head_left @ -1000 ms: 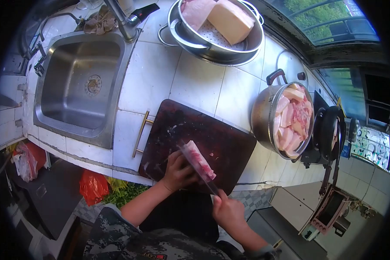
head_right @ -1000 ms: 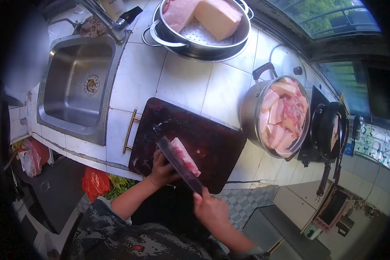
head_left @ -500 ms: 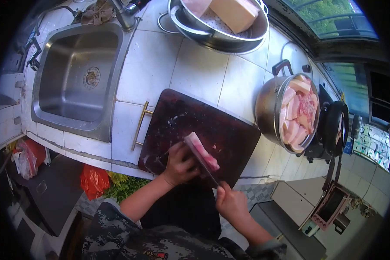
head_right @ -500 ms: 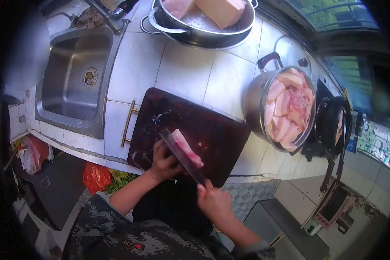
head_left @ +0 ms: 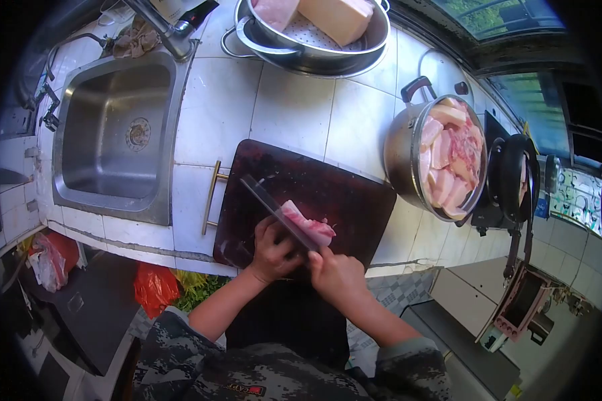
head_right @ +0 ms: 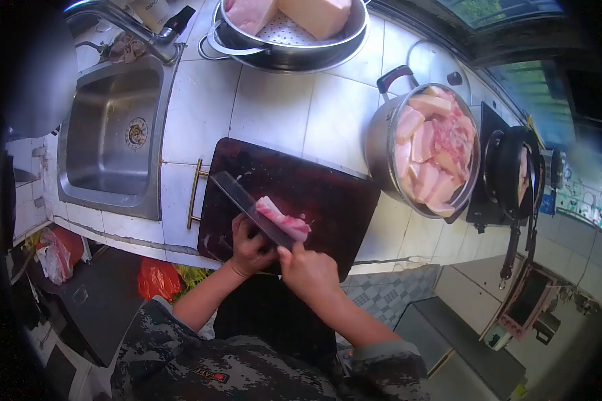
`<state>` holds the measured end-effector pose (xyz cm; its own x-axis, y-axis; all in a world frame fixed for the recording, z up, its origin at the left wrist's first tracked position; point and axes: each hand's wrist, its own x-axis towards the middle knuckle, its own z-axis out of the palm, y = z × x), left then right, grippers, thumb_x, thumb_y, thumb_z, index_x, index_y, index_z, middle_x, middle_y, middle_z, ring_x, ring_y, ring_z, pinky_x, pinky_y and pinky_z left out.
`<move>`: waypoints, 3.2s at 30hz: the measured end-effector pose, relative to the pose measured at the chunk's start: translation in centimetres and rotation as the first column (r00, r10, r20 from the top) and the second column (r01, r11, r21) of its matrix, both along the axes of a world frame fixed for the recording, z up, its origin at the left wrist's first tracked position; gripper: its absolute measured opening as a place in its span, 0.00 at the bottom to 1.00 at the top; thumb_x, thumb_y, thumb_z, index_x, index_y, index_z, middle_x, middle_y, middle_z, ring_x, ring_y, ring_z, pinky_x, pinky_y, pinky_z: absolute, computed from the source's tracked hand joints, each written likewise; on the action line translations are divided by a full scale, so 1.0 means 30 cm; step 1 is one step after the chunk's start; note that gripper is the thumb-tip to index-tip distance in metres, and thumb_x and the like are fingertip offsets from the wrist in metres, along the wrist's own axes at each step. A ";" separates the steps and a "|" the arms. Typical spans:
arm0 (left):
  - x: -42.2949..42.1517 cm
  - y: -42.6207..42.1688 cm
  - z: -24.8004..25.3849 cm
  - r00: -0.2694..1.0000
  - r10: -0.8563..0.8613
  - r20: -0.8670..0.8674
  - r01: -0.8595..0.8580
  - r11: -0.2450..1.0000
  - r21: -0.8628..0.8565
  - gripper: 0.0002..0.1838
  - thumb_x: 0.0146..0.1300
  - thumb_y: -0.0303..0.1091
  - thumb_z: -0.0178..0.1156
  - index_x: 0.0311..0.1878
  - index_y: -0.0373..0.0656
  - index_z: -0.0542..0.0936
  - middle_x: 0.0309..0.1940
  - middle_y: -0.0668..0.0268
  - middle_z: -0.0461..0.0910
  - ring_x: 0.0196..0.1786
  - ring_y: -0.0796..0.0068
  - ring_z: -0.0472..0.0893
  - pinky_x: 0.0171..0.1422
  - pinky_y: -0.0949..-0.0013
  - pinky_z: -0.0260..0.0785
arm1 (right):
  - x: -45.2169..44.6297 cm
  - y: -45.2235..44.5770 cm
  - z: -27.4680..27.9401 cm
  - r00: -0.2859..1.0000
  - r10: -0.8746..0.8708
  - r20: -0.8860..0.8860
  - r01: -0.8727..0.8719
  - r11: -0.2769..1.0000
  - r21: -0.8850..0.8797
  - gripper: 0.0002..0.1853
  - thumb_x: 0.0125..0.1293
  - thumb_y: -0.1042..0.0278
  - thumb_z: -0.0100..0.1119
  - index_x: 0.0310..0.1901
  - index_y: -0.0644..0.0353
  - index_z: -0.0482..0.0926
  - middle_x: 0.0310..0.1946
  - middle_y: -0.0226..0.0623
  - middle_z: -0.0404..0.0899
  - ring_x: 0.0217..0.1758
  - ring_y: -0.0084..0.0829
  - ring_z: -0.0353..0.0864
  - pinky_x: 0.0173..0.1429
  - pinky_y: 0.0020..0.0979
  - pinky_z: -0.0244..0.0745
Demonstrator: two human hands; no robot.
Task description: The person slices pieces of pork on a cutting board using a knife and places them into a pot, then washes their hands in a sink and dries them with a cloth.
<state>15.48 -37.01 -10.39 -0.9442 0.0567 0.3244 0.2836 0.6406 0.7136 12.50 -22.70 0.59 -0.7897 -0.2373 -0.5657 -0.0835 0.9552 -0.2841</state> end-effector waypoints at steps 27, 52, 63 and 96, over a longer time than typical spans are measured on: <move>0.008 0.019 0.007 0.995 0.071 -0.064 -0.068 0.997 0.046 0.17 0.39 0.37 0.65 0.36 0.43 0.80 0.45 0.57 0.70 0.51 0.52 0.68 0.57 0.55 0.62 | -0.049 -0.075 -0.058 0.978 -0.042 -0.205 0.015 0.991 -0.135 0.24 0.67 0.52 0.43 0.22 0.61 0.77 0.19 0.51 0.78 0.23 0.51 0.79 0.29 0.45 0.75; 0.020 0.024 0.013 0.989 0.108 -0.101 -0.098 0.990 0.100 0.16 0.39 0.36 0.65 0.36 0.44 0.79 0.45 0.60 0.71 0.51 0.55 0.69 0.56 0.56 0.63 | -0.013 -0.080 -0.050 0.986 -0.035 -0.164 0.034 0.999 -0.010 0.23 0.68 0.51 0.42 0.26 0.62 0.77 0.21 0.51 0.78 0.26 0.52 0.80 0.34 0.48 0.75; 0.011 0.009 0.040 0.992 0.097 -0.079 -0.087 0.989 0.120 0.19 0.39 0.35 0.63 0.39 0.45 0.79 0.44 0.61 0.70 0.50 0.55 0.68 0.58 0.55 0.61 | 0.165 0.147 -0.022 0.996 -0.027 -0.090 0.035 0.995 0.089 0.21 0.68 0.53 0.42 0.29 0.61 0.76 0.19 0.50 0.78 0.23 0.52 0.79 0.30 0.49 0.74; 0.021 0.024 0.049 0.986 0.131 -0.101 -0.122 0.989 0.088 0.13 0.41 0.33 0.63 0.34 0.44 0.78 0.43 0.60 0.70 0.49 0.56 0.69 0.57 0.55 0.61 | 0.090 0.052 -0.059 0.975 -0.040 -0.221 0.028 0.998 -0.054 0.24 0.67 0.48 0.44 0.27 0.62 0.77 0.19 0.50 0.78 0.24 0.51 0.80 0.30 0.46 0.76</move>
